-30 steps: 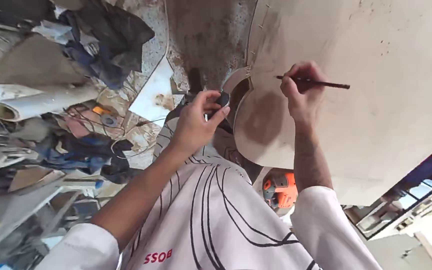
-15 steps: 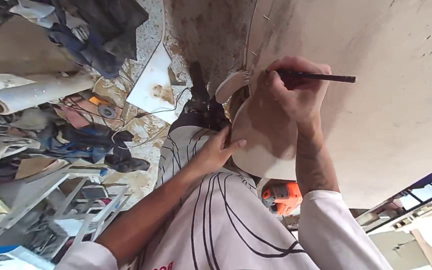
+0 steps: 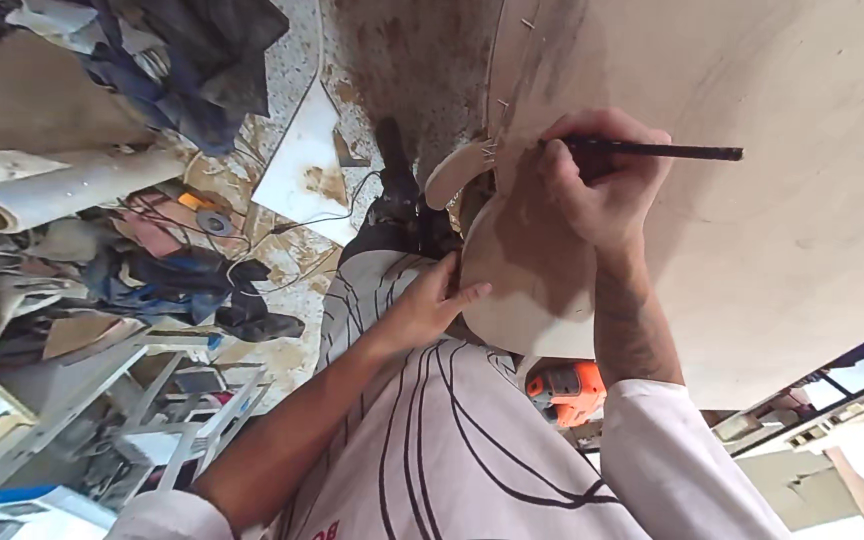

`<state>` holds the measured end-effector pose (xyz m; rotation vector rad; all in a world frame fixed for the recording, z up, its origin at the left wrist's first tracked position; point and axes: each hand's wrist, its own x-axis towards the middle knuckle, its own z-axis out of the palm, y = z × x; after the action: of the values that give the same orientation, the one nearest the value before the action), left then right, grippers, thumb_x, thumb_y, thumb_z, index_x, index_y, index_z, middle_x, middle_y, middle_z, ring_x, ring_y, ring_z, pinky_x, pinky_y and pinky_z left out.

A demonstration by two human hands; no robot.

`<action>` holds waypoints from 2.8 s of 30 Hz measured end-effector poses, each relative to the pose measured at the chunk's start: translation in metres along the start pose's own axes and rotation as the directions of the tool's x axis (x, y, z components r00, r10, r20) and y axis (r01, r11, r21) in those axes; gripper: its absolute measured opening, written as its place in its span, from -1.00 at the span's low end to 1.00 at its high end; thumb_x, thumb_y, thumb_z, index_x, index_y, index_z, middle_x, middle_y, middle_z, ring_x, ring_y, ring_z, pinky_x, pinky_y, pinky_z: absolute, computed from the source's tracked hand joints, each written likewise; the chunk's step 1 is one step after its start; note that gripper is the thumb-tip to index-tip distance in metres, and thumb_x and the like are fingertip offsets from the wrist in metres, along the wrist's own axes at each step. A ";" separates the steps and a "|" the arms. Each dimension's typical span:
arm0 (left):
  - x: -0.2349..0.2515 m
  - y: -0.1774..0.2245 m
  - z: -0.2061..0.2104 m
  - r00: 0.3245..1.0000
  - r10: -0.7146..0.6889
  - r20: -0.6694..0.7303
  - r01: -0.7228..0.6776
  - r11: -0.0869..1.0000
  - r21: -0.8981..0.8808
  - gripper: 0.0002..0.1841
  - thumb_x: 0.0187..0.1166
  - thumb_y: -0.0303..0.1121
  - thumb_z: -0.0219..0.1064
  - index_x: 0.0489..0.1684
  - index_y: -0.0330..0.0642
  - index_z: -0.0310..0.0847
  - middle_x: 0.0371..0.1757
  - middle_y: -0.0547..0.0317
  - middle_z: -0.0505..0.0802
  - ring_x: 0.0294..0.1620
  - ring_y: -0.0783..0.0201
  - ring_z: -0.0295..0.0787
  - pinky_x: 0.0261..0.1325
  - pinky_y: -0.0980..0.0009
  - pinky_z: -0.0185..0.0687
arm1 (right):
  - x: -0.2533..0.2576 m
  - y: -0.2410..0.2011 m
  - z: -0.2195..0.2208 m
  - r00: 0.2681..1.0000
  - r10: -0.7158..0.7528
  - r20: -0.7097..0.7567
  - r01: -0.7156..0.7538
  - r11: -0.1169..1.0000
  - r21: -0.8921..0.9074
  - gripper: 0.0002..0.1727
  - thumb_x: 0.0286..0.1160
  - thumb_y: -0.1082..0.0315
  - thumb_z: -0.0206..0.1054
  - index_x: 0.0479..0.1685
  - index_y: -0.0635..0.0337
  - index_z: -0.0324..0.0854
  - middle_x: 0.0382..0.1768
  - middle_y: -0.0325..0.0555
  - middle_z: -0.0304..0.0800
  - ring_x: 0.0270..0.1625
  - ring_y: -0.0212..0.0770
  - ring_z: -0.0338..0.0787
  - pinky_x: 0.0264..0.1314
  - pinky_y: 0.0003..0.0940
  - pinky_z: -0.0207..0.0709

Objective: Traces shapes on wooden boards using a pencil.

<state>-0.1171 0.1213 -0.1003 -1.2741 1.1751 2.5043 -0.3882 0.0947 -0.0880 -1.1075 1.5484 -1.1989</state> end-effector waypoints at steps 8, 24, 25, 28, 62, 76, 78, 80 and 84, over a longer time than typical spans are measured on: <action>-0.001 0.000 0.000 1.000 0.016 0.011 -0.016 0.999 -0.044 -0.38 0.66 -0.13 0.41 0.59 -0.29 0.34 0.31 0.13 0.82 0.32 0.35 0.79 0.42 0.35 0.76 | 0.000 -0.005 0.006 0.999 0.038 -0.006 -0.038 0.986 -0.159 -0.85 0.65 0.39 0.39 -0.17 0.31 0.58 -0.55 -0.13 0.71 -0.68 -0.33 0.65 -0.77 -0.45 0.56; 0.002 -0.002 -0.001 1.000 -0.021 0.016 0.021 1.000 -0.007 -0.38 0.65 -0.09 0.40 0.57 -0.25 0.36 0.31 0.16 0.82 0.31 0.37 0.79 0.42 0.36 0.75 | 0.002 -0.001 0.010 0.999 0.019 -0.027 -0.024 0.978 -0.206 -0.86 0.68 0.45 0.32 -0.13 0.41 0.65 -0.55 -0.14 0.59 -0.67 -0.43 0.47 -0.70 -0.55 0.39; 0.001 -0.001 -0.001 1.000 -0.027 0.014 0.027 1.000 -0.004 -0.38 0.65 -0.08 0.40 0.58 -0.24 0.36 0.31 0.16 0.82 0.31 0.38 0.79 0.42 0.37 0.75 | 0.001 -0.001 0.010 0.999 0.024 -0.027 -0.029 0.979 -0.200 -0.86 0.68 0.45 0.32 -0.14 0.41 0.65 -0.56 -0.14 0.59 -0.68 -0.42 0.46 -0.71 -0.55 0.38; 0.001 -0.001 -0.001 1.000 -0.018 0.008 0.018 1.000 -0.021 -0.35 0.65 -0.09 0.41 0.61 -0.26 0.34 0.33 0.15 0.81 0.33 0.37 0.78 0.44 0.37 0.74 | 0.001 0.000 0.006 1.000 0.019 0.002 -0.019 0.981 -0.191 -0.86 0.67 0.44 0.33 -0.18 0.39 0.66 -0.58 -0.14 0.61 -0.69 -0.41 0.49 -0.73 -0.53 0.40; -0.008 -0.016 0.017 0.984 0.097 -0.149 -0.090 0.994 0.053 -0.55 0.68 -0.09 0.37 0.41 -0.12 0.53 0.06 0.22 0.90 0.08 0.35 0.88 0.20 0.34 0.84 | -0.060 0.015 -0.029 0.982 -0.189 0.019 0.189 0.968 -0.167 -0.89 0.26 0.48 0.43 -0.31 0.36 0.76 -0.41 -0.08 0.81 -0.48 -0.37 0.72 -0.52 -0.44 0.61; -0.011 -0.018 0.029 0.971 0.046 -0.233 -0.052 0.998 -0.022 -0.55 0.69 -0.13 0.35 0.46 -0.11 0.51 0.07 0.16 0.89 0.05 0.28 0.90 0.12 0.29 0.89 | -0.119 0.015 -0.054 0.998 -0.046 0.034 0.048 0.997 -0.064 -0.82 0.27 0.52 0.43 -0.15 0.28 0.68 -0.43 -0.15 0.75 -0.59 -0.40 0.64 -0.66 -0.53 0.54; -0.011 -0.018 0.029 0.970 0.039 -0.241 -0.049 0.998 -0.035 -0.55 0.70 -0.12 0.35 0.45 -0.12 0.52 0.07 0.14 0.89 0.06 0.25 0.90 0.14 0.27 0.89 | -0.118 0.017 -0.053 0.998 -0.050 0.041 0.054 0.992 -0.114 -0.84 0.25 0.50 0.44 -0.18 0.28 0.71 -0.47 -0.17 0.73 -0.62 -0.42 0.61 -0.69 -0.54 0.51; -0.011 -0.019 0.029 0.969 0.032 -0.244 -0.040 0.999 -0.028 -0.57 0.70 -0.12 0.34 0.43 -0.12 0.52 0.07 0.13 0.89 0.05 0.23 0.90 0.14 0.24 0.89 | -0.114 0.018 -0.051 0.995 -0.079 0.053 0.087 0.980 -0.178 -0.86 0.27 0.49 0.42 -0.21 0.30 0.75 -0.45 -0.16 0.76 -0.58 -0.44 0.62 -0.64 -0.54 0.52; -0.010 -0.023 0.029 0.968 0.038 -0.249 -0.040 0.999 -0.001 -0.56 0.71 -0.11 0.33 0.46 -0.08 0.51 0.08 0.16 0.89 0.06 0.24 0.90 0.17 0.22 0.88 | -0.108 0.019 -0.050 0.992 -0.126 0.023 0.127 0.954 -0.271 -0.88 0.29 0.46 0.39 -0.28 0.32 0.77 -0.47 -0.13 0.76 -0.55 -0.43 0.62 -0.58 -0.50 0.50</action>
<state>-0.1208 0.1592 -0.0962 -1.6207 1.2522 2.4297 -0.4141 0.2122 -0.0864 -1.4066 1.6951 -1.0854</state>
